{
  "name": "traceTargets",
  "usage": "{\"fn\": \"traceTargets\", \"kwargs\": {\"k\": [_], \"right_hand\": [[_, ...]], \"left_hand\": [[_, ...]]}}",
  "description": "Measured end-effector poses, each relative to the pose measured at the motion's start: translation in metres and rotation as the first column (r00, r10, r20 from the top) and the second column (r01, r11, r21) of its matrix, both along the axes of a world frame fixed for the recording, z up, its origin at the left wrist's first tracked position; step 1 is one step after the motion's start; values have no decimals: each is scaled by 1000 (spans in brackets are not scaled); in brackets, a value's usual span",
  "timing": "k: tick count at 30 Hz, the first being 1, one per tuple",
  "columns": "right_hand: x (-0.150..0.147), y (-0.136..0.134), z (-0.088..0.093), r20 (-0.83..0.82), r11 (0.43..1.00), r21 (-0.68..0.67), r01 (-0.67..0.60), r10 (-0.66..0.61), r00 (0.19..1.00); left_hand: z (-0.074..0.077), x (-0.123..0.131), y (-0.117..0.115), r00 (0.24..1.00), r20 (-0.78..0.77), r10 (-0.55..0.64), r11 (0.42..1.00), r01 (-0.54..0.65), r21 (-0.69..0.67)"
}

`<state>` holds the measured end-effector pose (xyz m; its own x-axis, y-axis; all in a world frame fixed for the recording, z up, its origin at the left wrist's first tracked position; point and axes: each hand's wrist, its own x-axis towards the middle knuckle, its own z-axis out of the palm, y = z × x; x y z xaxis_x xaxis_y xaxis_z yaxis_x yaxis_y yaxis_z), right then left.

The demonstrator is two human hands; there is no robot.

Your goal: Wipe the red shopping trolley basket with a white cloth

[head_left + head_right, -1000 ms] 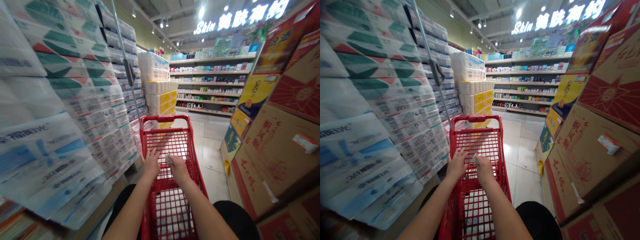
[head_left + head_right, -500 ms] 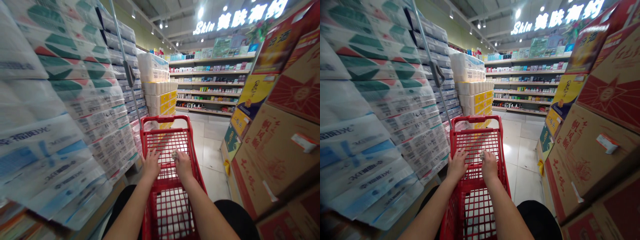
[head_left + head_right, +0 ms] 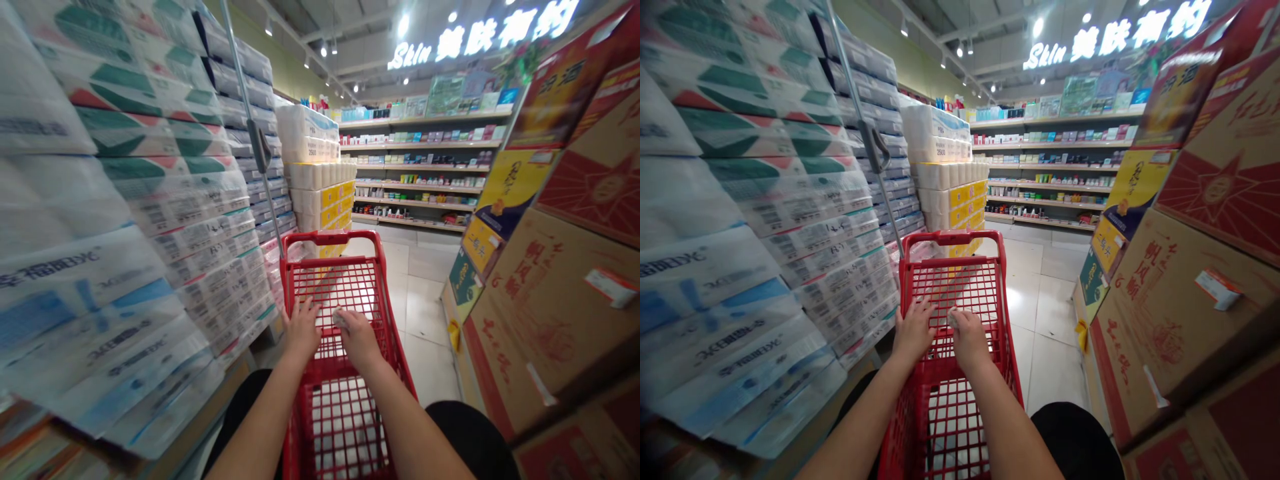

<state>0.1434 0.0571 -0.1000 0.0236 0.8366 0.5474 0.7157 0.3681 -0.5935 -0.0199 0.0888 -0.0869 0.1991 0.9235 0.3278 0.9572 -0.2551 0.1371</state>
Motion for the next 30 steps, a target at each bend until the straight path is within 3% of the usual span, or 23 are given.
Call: {"fn": "traceTargets", "kwargs": {"k": [4, 5, 9, 14, 19, 24, 28, 30], "right_hand": [[8, 0, 4, -30, 964, -20, 265, -266, 964], [8, 0, 4, -23, 964, -28, 263, -264, 964], [6, -2, 4, 3, 997, -59, 57, -57, 998], [11, 0, 5, 10, 964, -57, 260, -260, 966], [7, -1, 4, 16, 998, -48, 31, -30, 999], [9, -1, 6, -17, 968, -52, 246, -247, 969], [5, -3, 6, 45, 998, -36, 55, -54, 998], [6, -4, 7, 48, 995, -29, 99, -98, 994]], "left_hand": [[0, 0, 0, 1000, 8, 4, 1000, -3, -7], [0, 0, 0, 1000, 9, 6, 1000, -6, -13], [1, 0, -1, 1000, 3, 1, 1000, -1, -17], [1, -1, -1, 1000, 9, 0, 1000, 0, -7], [2, 0, -1, 1000, -2, 6, 999, -6, -34], [2, 0, -1, 1000, 3, 7, 1000, -7, -22], [1, 0, 0, 1000, -1, 4, 1000, -4, -12], [0, 0, 0, 1000, 3, 2, 1000, -2, -2]]}}
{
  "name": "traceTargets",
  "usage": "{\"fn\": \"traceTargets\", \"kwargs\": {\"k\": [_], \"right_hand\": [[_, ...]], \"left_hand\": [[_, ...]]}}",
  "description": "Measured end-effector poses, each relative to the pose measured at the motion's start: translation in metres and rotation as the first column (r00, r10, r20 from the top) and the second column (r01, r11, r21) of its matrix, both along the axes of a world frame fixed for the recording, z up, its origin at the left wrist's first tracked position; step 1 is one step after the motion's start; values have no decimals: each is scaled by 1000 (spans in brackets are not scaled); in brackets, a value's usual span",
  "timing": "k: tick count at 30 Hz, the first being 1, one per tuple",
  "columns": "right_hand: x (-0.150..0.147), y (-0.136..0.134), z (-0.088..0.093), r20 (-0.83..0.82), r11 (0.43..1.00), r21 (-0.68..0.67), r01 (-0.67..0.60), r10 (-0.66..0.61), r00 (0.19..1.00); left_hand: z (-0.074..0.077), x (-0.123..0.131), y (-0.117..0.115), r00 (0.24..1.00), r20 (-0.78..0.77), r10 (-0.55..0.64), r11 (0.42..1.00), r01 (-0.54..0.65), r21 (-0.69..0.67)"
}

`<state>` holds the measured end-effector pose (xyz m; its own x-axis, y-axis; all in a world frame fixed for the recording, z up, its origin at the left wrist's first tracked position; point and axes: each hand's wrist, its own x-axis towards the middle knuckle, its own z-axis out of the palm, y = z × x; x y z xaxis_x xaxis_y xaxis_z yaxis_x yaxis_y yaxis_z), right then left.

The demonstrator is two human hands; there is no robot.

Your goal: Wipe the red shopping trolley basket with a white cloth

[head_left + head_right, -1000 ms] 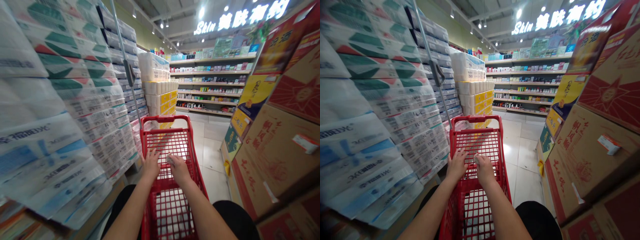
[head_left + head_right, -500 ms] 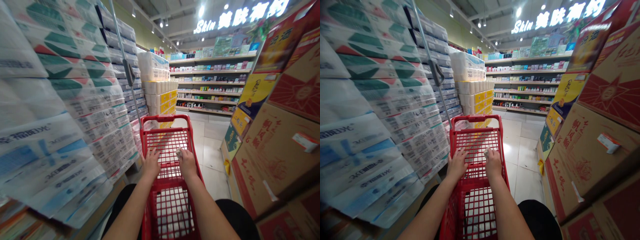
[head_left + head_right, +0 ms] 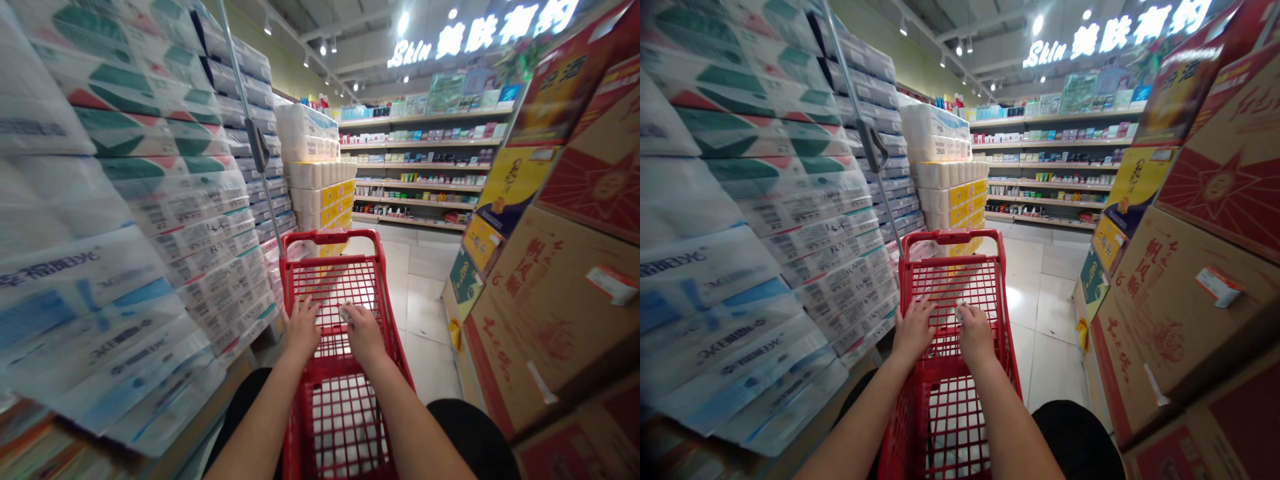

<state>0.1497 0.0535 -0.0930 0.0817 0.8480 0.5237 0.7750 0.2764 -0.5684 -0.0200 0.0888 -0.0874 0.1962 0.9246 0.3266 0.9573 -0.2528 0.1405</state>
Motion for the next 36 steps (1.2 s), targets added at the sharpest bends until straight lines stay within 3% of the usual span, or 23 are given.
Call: {"fn": "traceTargets", "kwargs": {"k": [3, 4, 8, 9, 13, 18, 23, 28, 33, 36], "right_hand": [[3, 0, 1, -15, 984, 0, 178, -178, 984], [3, 1, 1, -12, 985, -5, 174, -174, 985], [2, 1, -3, -14, 999, -41, -36, 35, 999], [3, 1, -3, -30, 999, -37, -27, 26, 999], [7, 3, -2, -75, 984, 0, 178, -178, 981], [2, 1, -1, -32, 999, -48, -24, 22, 999], [2, 3, -2, -45, 987, -24, 161, -162, 986], [-3, 1, -4, -13, 995, 4, -95, 95, 995], [0, 3, -3, -87, 990, 58, 130, -125, 988], [-4, 2, -5, -33, 997, 61, -51, 53, 998]], "left_hand": [[-1, 0, 0, 1000, 8, 2, 1000, -2, -1], [-1, 0, 0, 1000, 10, 3, 1000, -3, -7], [1, 0, 0, 1000, 7, 1, 1000, -1, -19], [1, 0, -1, 1000, 7, 1, 1000, -1, -17], [1, 0, -1, 1000, 4, 9, 1000, -9, -24], [1, 0, 0, 1000, -9, 2, 1000, -3, -21], [2, 1, -1, 1000, 1, 7, 1000, -7, -18], [2, 0, -2, 1000, -10, 5, 1000, -5, -15], [0, 0, -1, 1000, 0, 8, 1000, -8, -9], [0, 0, 0, 1000, 3, 3, 1000, -3, 4]]}}
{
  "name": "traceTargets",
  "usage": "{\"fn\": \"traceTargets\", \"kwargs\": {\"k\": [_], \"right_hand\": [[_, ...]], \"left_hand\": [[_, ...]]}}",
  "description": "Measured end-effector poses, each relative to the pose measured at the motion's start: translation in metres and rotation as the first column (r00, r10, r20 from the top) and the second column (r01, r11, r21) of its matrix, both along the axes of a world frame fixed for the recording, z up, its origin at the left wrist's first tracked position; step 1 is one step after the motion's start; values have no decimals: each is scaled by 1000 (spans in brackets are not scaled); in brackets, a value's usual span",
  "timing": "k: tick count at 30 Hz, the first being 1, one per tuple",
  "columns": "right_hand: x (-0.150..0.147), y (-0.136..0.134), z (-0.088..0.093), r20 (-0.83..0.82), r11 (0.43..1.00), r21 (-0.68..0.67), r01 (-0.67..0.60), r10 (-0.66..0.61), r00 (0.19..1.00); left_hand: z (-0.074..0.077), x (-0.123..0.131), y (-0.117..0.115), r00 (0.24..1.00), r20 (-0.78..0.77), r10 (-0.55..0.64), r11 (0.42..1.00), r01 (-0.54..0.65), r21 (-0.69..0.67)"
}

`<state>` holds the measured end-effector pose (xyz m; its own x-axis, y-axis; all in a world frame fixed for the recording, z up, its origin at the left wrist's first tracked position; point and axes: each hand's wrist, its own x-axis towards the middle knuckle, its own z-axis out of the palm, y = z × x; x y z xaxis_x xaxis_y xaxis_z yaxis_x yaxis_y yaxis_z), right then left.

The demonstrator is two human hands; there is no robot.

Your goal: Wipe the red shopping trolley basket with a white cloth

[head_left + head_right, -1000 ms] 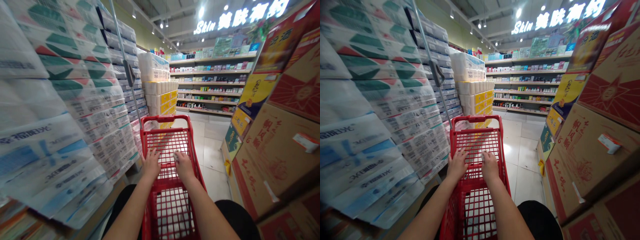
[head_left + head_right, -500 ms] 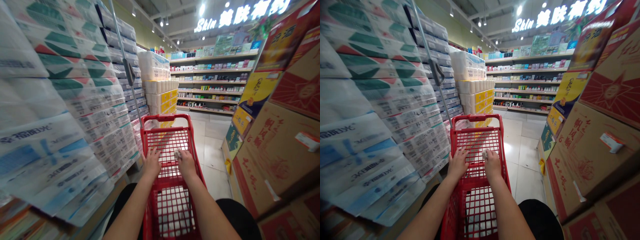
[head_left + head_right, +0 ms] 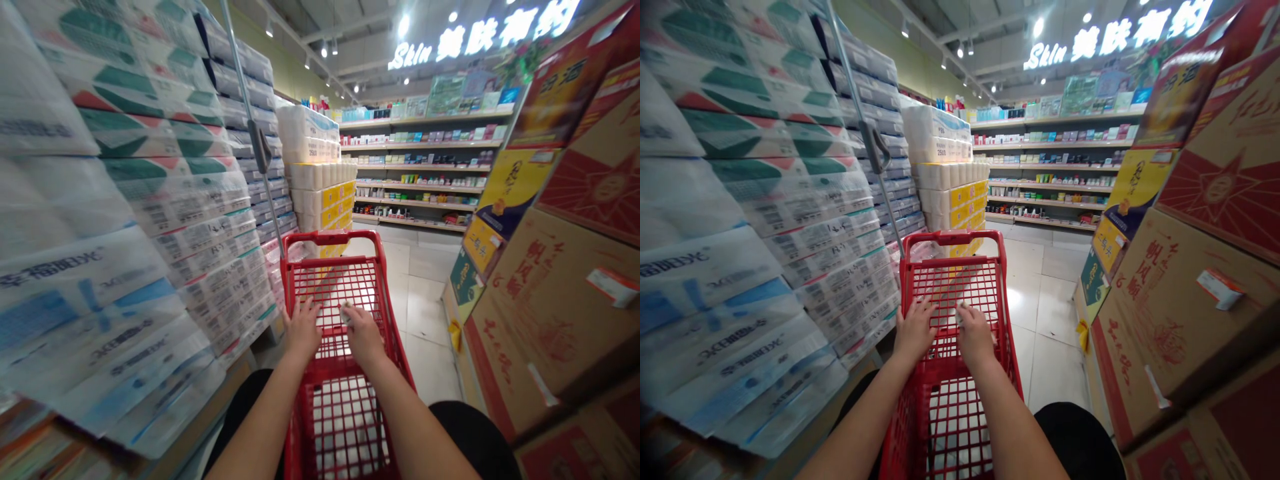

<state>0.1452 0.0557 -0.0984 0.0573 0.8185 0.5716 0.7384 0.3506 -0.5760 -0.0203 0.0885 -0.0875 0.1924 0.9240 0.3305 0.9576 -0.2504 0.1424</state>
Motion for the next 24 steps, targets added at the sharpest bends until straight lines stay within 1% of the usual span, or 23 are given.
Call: {"fn": "traceTargets", "kwargs": {"k": [1, 2, 3, 4, 6, 7, 8, 9, 10, 12, 13, 14, 16, 17, 18, 19, 22, 23, 24], "right_hand": [[-2, 0, -1, 17, 997, -11, -73, 73, 997], [-3, 0, -1, 22, 994, -24, -109, 109, 994], [-3, 0, -1, 15, 995, -37, -94, 95, 995], [-2, 0, 0, -1, 998, -50, -35, 35, 999], [1, 1, 1, -27, 990, -71, 124, -126, 992], [2, 1, 2, -29, 983, -75, 168, -171, 985], [1, 1, 1, -27, 983, -76, 165, -167, 986], [0, 1, 1, -19, 990, -76, 119, -121, 993], [-2, 0, 0, -6, 996, -75, 45, -46, 999], [-5, -1, -1, 8, 994, -75, -82, 82, 997], [-5, -1, -1, 4, 993, -73, -90, 90, 996], [-4, 0, 0, -8, 996, -72, -53, 52, 999], [0, 1, 2, -45, 993, -73, 91, -94, 995], [2, 1, 3, -57, 987, -78, 142, -146, 988], [3, 1, 3, -61, 985, -84, 153, -158, 986], [2, 1, 3, -58, 989, -89, 120, -125, 990], [-3, -1, 1, -46, 992, -103, -76, 71, 996], [-5, -2, 0, -48, 990, -104, -95, 91, 995], [-5, -1, 0, -53, 992, -101, -74, 69, 996]], "left_hand": [[0, 0, 0, 1000, 1, -1, 1000, 1, 4], [0, 0, 0, 1000, 1, -2, 1000, 2, 7], [0, 0, 0, 1000, 1, -2, 1000, 2, 7], [0, 0, 0, 1000, 1, -1, 1000, 1, 5], [0, -1, -1, 1000, 2, 0, 1000, 0, -1], [0, -1, -1, 1000, 2, 1, 1000, -1, -3], [0, -1, -1, 1000, 3, 1, 1000, -1, -3], [0, -1, -1, 1000, 3, 0, 1000, 0, -1], [0, -1, -1, 1000, 2, -1, 1000, 1, 2], [0, -1, -1, 1000, 0, -5, 1000, 5, 14], [-1, -1, -1, 1000, 0, -7, 1000, 7, 17], [-1, -1, -1, 1000, -1, -7, 1000, 7, 18], [-2, -1, 0, 1000, -1, -7, 1000, 7, 13], [-2, -1, 0, 1000, -2, -6, 1000, 6, 10], [-2, -1, 0, 1000, -5, -5, 1000, 5, 9], [-3, -1, 0, 1000, -8, -5, 1000, 5, 11], [-3, -2, 0, 1000, -15, -4, 1000, 5, 25], [-3, -2, 0, 1000, -16, -4, 1000, 4, 29], [-3, -2, 0, 1000, -16, -4, 999, 4, 32]]}}
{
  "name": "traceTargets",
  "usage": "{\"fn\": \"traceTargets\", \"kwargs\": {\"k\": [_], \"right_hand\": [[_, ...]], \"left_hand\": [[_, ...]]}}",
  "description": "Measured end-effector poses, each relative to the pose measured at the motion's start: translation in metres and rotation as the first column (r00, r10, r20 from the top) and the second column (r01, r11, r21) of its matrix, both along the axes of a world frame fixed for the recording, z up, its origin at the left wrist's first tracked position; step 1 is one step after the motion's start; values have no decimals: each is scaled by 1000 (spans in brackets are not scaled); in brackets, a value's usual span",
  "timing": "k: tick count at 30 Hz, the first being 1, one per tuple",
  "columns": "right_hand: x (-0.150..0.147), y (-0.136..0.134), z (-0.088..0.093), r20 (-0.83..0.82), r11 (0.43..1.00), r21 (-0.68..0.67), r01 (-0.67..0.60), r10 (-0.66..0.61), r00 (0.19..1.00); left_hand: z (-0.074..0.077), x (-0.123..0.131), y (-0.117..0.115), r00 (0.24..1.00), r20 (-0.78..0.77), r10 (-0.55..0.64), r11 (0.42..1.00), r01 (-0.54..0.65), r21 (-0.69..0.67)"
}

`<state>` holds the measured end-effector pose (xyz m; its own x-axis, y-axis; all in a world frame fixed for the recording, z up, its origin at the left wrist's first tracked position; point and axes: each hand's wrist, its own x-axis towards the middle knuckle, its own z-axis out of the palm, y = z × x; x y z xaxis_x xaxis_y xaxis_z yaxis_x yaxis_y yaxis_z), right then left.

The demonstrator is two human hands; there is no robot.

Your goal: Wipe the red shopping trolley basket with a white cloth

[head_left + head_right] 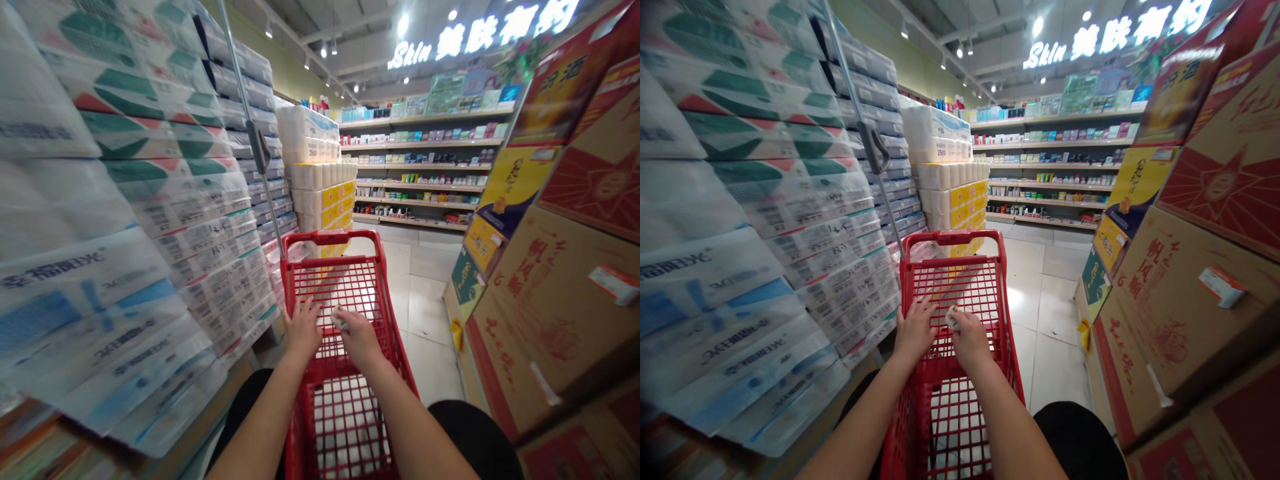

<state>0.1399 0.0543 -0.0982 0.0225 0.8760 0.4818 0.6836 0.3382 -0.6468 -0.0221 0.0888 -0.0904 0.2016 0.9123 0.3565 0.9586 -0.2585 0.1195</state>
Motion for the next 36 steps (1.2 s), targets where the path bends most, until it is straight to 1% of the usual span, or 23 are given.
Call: {"fn": "traceTargets", "kwargs": {"k": [3, 4, 5, 8, 9, 13, 14, 15, 18, 19, 20, 22, 23, 24, 27, 28, 29, 30, 33, 34, 35, 36], "right_hand": [[1, 2, 0, -15, 987, 5, 164, -164, 986], [2, 3, -1, -11, 985, 8, 173, -173, 985], [1, 3, -2, -3, 989, 11, 145, -145, 989], [0, 3, -5, 37, 1000, 16, -1, 1, 999], [-1, 3, -5, 42, 1000, 16, -5, 5, 999], [0, 1, -2, 31, 987, 2, 158, -158, 987], [0, 1, -2, 30, 987, 0, 158, -158, 987], [-1, 0, -1, 33, 992, -1, 126, -126, 991], [-5, -1, -3, 35, 1000, 4, -12, 12, 999], [-5, -1, -3, 31, 1000, 5, -13, 13, 999], [-5, 0, -4, 24, 1000, 5, 17, -17, 1000], [-5, 0, -4, 12, 994, 3, 110, -110, 994], [-5, 0, -5, 12, 991, 3, 133, -133, 991], [-5, 0, -5, 16, 992, 6, 125, -125, 992], [-8, -2, -6, 35, 1000, 15, -24, 24, 999], [-8, -2, -5, 36, 999, 13, -52, 52, 998], [-8, -2, -5, 34, 999, 10, -46, 46, 998], [-7, -1, -4, 28, 1000, 6, -10, 10, 1000], [-3, 1, -2, 7, 988, -3, 156, -156, 988], [-2, 1, -2, 3, 986, -4, 165, -165, 986], [-3, 1, -2, 2, 991, -6, 135, -135, 991], [-3, 1, -3, 5, 997, -10, 77, -77, 997]], "left_hand": [[1, 0, 0, 1000, 4, 0, 1000, 0, -3], [1, 1, 0, 1000, 4, 0, 1000, 0, -5], [1, 1, 1, 1000, 4, 0, 1000, 1, -7], [0, 1, 1, 1000, 3, 0, 1000, 0, -6], [0, 1, 1, 1000, 4, 0, 1000, 0, -7], [0, 1, 1, 1000, 7, 4, 1000, -4, -23], [1, 1, 0, 1000, 5, 4, 1000, -4, -25], [1, 1, 0, 1000, 3, 5, 1000, -4, -25], [2, 2, -1, 1000, -1, 6, 1000, -6, -12], [2, 2, -1, 1000, 0, 4, 1000, -4, -5], [2, 2, -1, 1000, 2, 2, 1000, -2, -1], [1, 1, -1, 1000, 8, -2, 1000, 2, 2], [1, 1, -1, 1000, 9, -3, 1000, 3, 1], [0, 1, 0, 1000, 10, -2, 1000, 2, 1], [-3, 0, 1, 1000, 11, -3, 1000, 2, 10], [-3, 0, 1, 1000, 12, -4, 1000, 4, 14], [-4, -1, 1, 1000, 12, -5, 1000, 5, 14], [-4, -1, 1, 1000, 13, -4, 1000, 4, 11], [-3, 0, 1, 1000, 13, 3, 1000, -3, -11], [-2, 0, 1, 1000, 11, 6, 1000, -5, -14], [-2, 0, 1, 1000, 9, 6, 1000, -6, -13], [-2, 0, 1, 1000, 7, 5, 1000, -5, -9]]}}
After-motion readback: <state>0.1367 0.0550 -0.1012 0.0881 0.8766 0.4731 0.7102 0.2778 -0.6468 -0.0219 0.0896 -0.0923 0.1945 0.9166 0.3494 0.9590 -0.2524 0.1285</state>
